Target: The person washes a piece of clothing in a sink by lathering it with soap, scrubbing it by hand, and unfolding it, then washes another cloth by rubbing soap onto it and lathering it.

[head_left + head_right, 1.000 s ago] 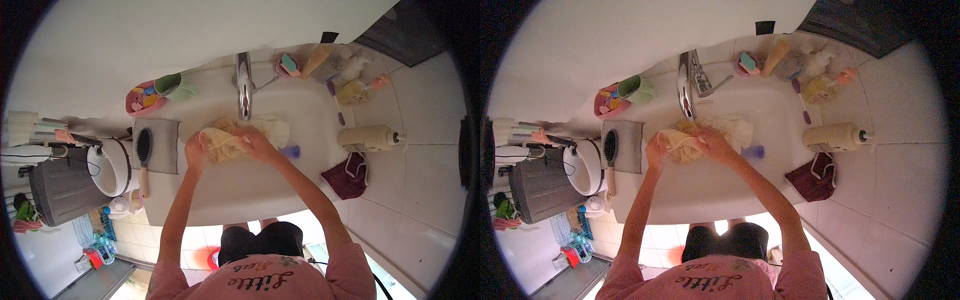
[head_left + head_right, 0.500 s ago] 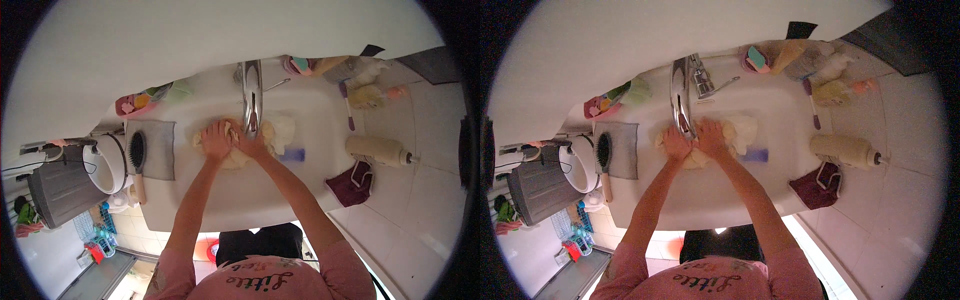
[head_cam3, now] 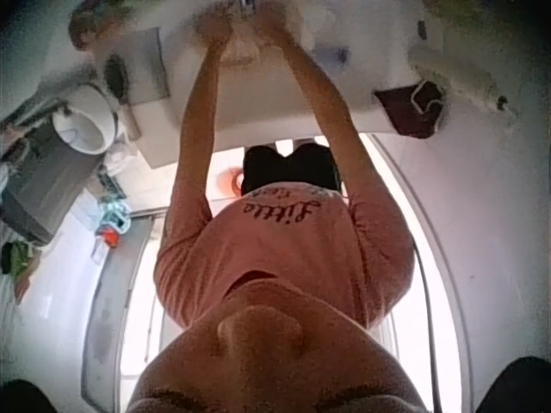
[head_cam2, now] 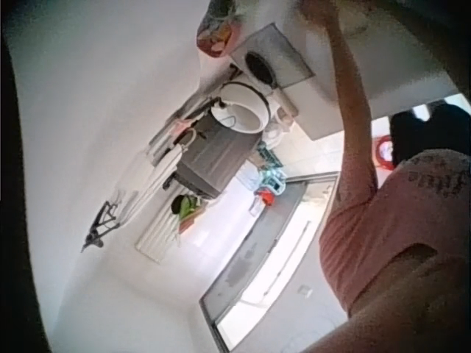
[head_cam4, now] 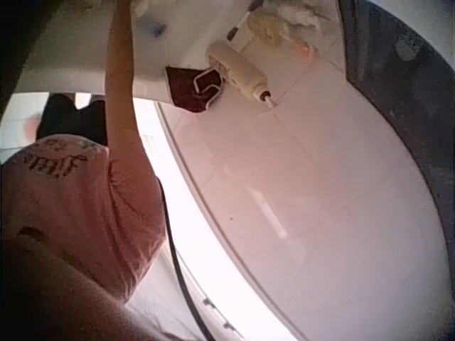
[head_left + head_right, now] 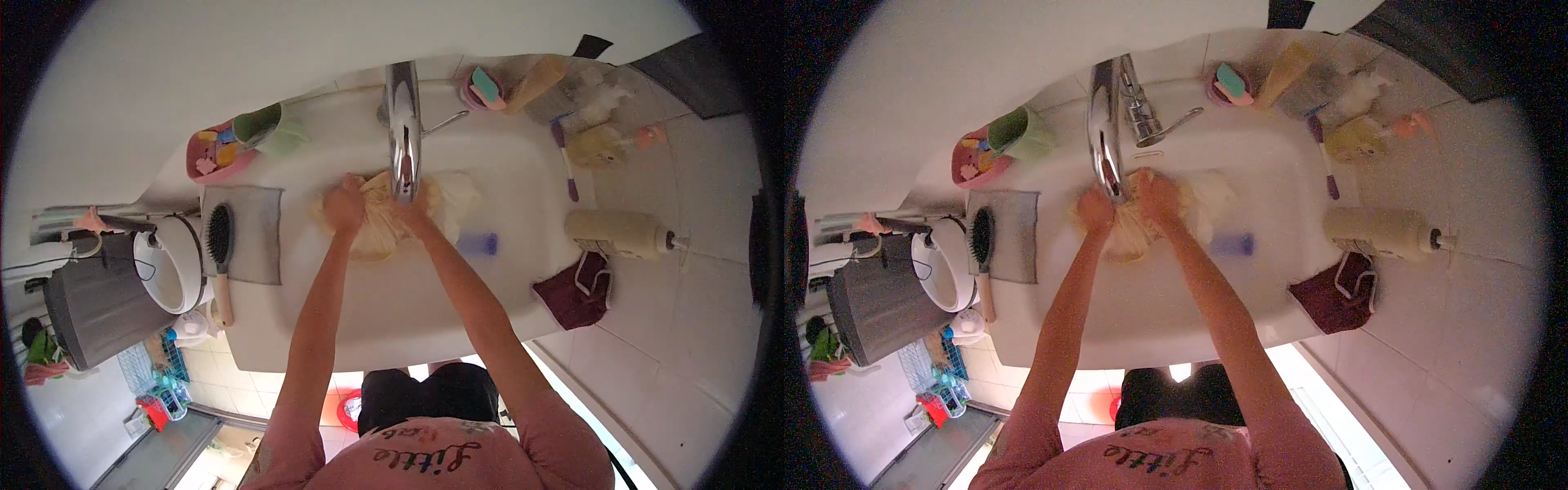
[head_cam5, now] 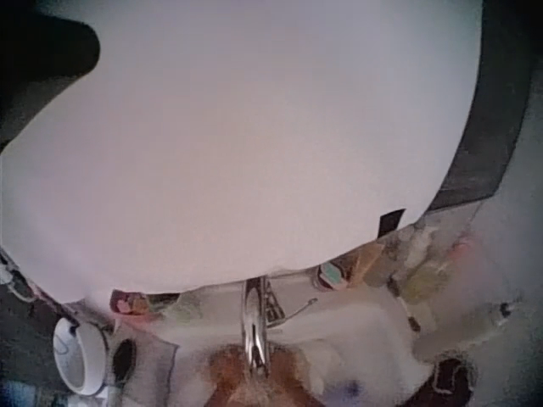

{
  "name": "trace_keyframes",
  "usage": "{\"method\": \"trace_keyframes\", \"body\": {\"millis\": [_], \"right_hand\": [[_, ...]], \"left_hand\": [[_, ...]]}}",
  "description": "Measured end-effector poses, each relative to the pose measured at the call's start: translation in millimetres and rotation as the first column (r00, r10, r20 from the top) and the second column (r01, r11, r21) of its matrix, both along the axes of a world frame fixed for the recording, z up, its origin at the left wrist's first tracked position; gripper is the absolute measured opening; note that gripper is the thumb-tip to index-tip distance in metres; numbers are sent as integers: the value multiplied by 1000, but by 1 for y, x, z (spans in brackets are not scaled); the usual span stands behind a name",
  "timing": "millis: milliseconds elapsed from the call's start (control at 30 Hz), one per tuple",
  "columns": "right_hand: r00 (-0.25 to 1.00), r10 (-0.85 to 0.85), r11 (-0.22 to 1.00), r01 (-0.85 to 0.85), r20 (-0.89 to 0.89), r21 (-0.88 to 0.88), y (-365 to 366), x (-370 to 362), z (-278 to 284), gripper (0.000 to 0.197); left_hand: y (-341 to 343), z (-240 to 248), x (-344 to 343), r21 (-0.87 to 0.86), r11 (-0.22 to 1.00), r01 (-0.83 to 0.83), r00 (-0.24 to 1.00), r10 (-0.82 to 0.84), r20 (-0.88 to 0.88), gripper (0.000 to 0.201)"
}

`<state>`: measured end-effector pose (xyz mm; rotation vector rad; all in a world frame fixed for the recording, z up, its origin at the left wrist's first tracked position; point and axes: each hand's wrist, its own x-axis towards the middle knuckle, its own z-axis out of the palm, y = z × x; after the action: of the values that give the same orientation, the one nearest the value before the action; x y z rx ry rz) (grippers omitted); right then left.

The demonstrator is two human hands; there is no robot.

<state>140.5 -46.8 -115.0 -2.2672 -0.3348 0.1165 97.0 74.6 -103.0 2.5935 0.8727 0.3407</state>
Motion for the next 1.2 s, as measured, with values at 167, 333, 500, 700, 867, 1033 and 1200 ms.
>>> {"method": "trace_keyframes", "body": {"millis": [167,333,500,700,867,1033,1200], "right_hand": [[836,-274,755,493,-476,432,-37,0,60,44],[886,61,861,186,-459,474,-79,-39,87,39],[962,90,985,-125,257,120,-56,-43,92,30],[863,430,830,-262,266,-493,-35,-36,47,48],[905,401,846,-307,142,-435,-24,-26,15,51],[919,311,946,-275,241,-173,-27,-1,-51,50],[927,312,856,-369,-208,-362,8,-2,14,40]], "left_hand": [[-18,30,-33,109,988,106,943,-135,304,41],[-10,91,-82,-483,875,-41,984,-48,-172,29],[-10,59,-76,-14,958,285,954,-283,101,26],[-43,33,-49,261,866,426,900,-435,-27,45],[-34,23,-36,220,891,397,918,-379,-118,50],[-30,18,-8,147,881,450,893,-440,-95,37],[4,6,-4,146,909,391,896,-339,-286,26]]}}
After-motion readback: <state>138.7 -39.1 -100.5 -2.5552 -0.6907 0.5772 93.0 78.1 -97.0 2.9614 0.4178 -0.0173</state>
